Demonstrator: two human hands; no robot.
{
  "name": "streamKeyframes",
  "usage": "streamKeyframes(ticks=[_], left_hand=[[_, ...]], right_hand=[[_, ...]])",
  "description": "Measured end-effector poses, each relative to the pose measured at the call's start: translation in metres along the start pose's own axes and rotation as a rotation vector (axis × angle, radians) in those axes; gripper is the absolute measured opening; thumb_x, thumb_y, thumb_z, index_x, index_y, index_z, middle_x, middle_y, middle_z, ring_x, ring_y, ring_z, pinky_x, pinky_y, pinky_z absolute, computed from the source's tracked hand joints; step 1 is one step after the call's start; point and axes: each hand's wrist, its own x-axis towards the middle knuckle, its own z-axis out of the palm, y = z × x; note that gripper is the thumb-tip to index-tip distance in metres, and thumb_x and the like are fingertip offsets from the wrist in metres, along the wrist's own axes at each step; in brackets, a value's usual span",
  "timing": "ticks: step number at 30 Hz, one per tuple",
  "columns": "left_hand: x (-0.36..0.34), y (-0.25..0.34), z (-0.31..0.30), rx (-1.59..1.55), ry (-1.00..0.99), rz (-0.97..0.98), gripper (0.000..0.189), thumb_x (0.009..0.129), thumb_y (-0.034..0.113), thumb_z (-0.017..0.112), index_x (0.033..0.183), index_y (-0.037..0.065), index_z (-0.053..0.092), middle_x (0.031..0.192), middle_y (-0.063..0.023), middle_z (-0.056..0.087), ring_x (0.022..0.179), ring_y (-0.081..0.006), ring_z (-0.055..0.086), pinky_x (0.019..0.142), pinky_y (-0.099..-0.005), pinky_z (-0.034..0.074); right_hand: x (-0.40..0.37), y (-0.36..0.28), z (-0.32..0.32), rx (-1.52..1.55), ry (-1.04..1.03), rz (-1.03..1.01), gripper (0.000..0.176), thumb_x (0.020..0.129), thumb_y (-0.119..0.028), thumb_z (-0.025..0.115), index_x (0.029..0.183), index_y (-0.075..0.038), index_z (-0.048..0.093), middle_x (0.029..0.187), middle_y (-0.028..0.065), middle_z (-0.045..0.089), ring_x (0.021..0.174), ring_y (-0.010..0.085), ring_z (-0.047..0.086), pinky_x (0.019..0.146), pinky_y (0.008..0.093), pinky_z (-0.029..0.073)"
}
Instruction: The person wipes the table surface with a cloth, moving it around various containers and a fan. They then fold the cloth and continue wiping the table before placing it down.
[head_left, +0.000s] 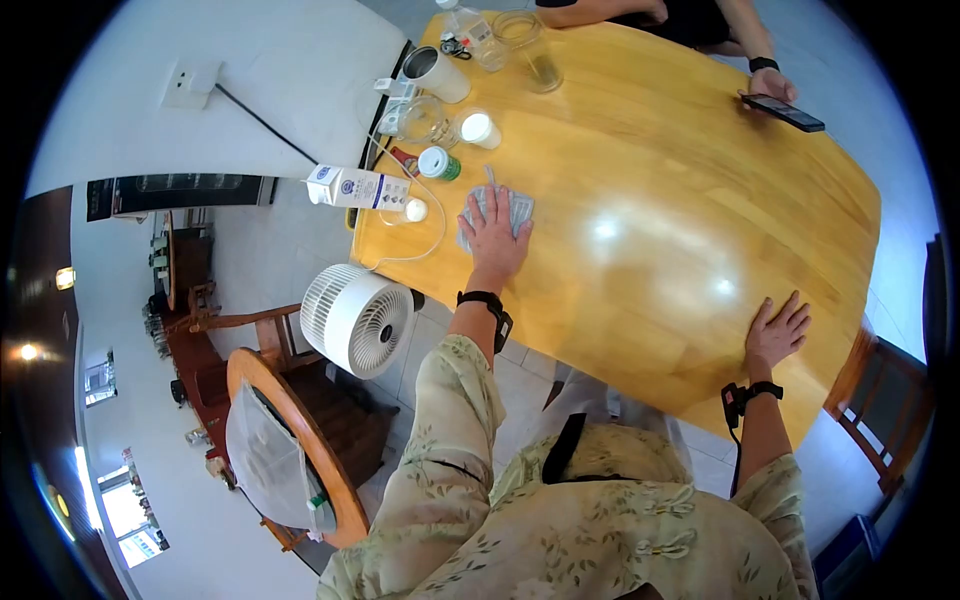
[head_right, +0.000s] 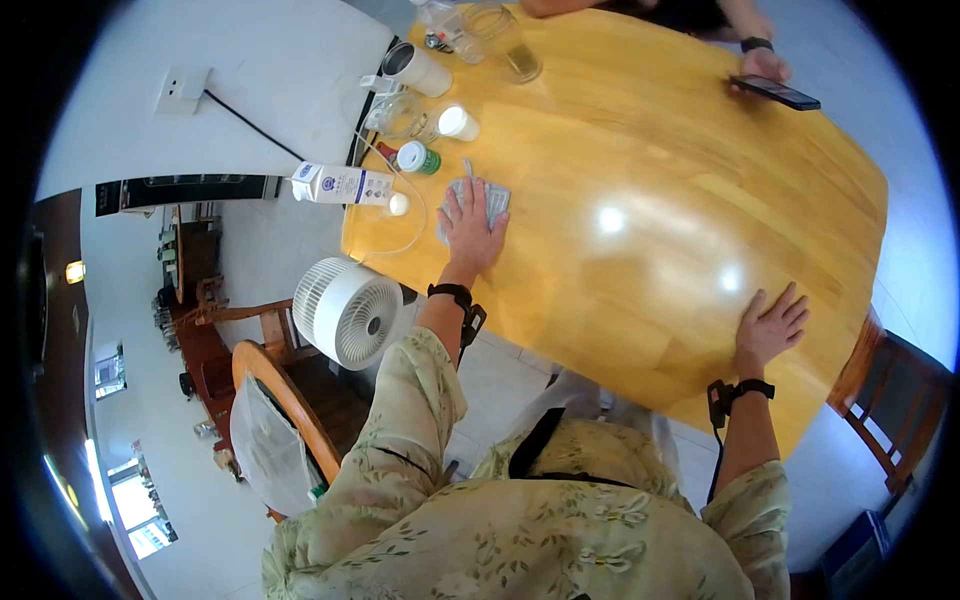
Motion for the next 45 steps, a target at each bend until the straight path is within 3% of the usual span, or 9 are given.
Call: streamKeyframes(ticks=[8,14,19,21,29,31,34,38,45], left_hand=[[-0.072,-0.032,0.008,-0.019,0.066,-0.321,0.077,0.094,0.048,0.056,0.157,0.014,0.027,0.165,-0.0171,0.017,0.149,-0.0484,0.01,0.115,-0.0686,0.009],[-0.126,-0.044,0.011,-0.021,0.019,-0.259,0.076,0.094,0.045,0.056,0.157,0.014,0.026,0.165,-0.0183,0.016,0.149,-0.0483,0.01,0.116,-0.0675,0.01],[-0.105,-0.078,0.016,-0.04,0.048,-0.286,0.072,0.095,0.043,0.053,0.156,0.014,0.027,0.163,-0.0237,0.016,0.149,-0.0493,0.011,0.117,-0.0658,0.011],[-0.09,-0.095,0.022,-0.058,0.072,-0.399,0.07,0.097,0.043,0.05,0.156,0.013,0.028,0.162,-0.027,0.016,0.148,-0.0505,0.012,0.116,-0.0657,0.012],[-0.011,-0.078,0.015,-0.096,-0.077,-0.5,0.064,0.101,0.046,0.037,0.159,0.021,0.024,0.164,-0.0243,0.012,0.15,-0.0482,0.007,0.116,-0.0654,0.007],[0.003,-0.046,0.017,-0.12,-0.114,-0.442,0.065,0.1,0.046,0.036,0.159,0.024,0.022,0.166,-0.0217,0.009,0.15,-0.0482,0.005,0.117,-0.0655,0.002],[0.003,0.003,0.023,-0.041,-0.031,-0.295,0.066,0.099,0.047,0.037,0.16,0.025,0.02,0.165,-0.0217,0.011,0.151,-0.046,0.007,0.117,-0.0657,0.005],[-0.027,0.057,0.02,-0.06,0.004,-0.013,0.067,0.095,0.044,0.05,0.156,0.023,0.032,0.164,-0.0215,0.016,0.149,-0.0486,0.012,0.115,-0.0683,0.009],[-0.106,0.092,0.005,-0.249,-0.044,0.29,0.069,0.093,0.035,0.056,0.155,0.016,0.033,0.164,-0.0194,0.018,0.15,-0.046,0.013,0.114,-0.0688,0.012]], right_hand=[[0.001,0.0,-0.001,-0.003,-0.015,0.019,0.071,0.099,-0.058,0.042,0.158,-0.021,0.027,0.164,0.0191,0.021,0.15,0.0402,0.019,0.119,0.0576,0.014],[0.0,0.0,-0.002,-0.013,-0.018,0.026,0.071,0.099,-0.058,0.041,0.158,-0.021,0.028,0.164,0.0183,0.021,0.15,0.04,0.019,0.119,0.0573,0.015],[0.002,0.0,0.001,-0.013,-0.003,0.019,0.071,0.099,-0.058,0.04,0.158,-0.021,0.028,0.164,0.0187,0.021,0.15,0.0408,0.019,0.119,0.058,0.015],[0.0,0.0,-0.001,0.017,-0.005,0.017,0.071,0.099,-0.057,0.041,0.158,-0.021,0.028,0.163,0.0195,0.021,0.15,0.0412,0.018,0.119,0.0582,0.014],[0.0,-0.002,-0.007,0.041,-0.03,0.02,0.071,0.099,-0.056,0.042,0.158,-0.02,0.028,0.164,0.0205,0.02,0.151,0.0411,0.016,0.119,0.0576,0.012],[0.001,-0.002,-0.008,0.035,-0.036,0.02,0.071,0.099,-0.057,0.042,0.158,-0.02,0.028,0.164,0.0206,0.02,0.151,0.0411,0.016,0.119,0.0575,0.012],[0.001,-0.004,-0.007,0.028,-0.025,0.017,0.071,0.099,-0.056,0.043,0.158,-0.02,0.028,0.164,0.0203,0.02,0.151,0.0406,0.017,0.119,0.0573,0.013],[0.001,-0.005,-0.006,0.004,-0.02,0.026,0.071,0.099,-0.056,0.042,0.158,-0.02,0.028,0.163,0.0194,0.021,0.15,0.0398,0.018,0.119,0.0572,0.014],[0.001,-0.005,-0.006,-0.073,-0.064,0.041,0.07,0.099,-0.057,0.041,0.158,-0.021,0.029,0.163,0.0189,0.022,0.149,0.0399,0.02,0.119,0.0572,0.016]])
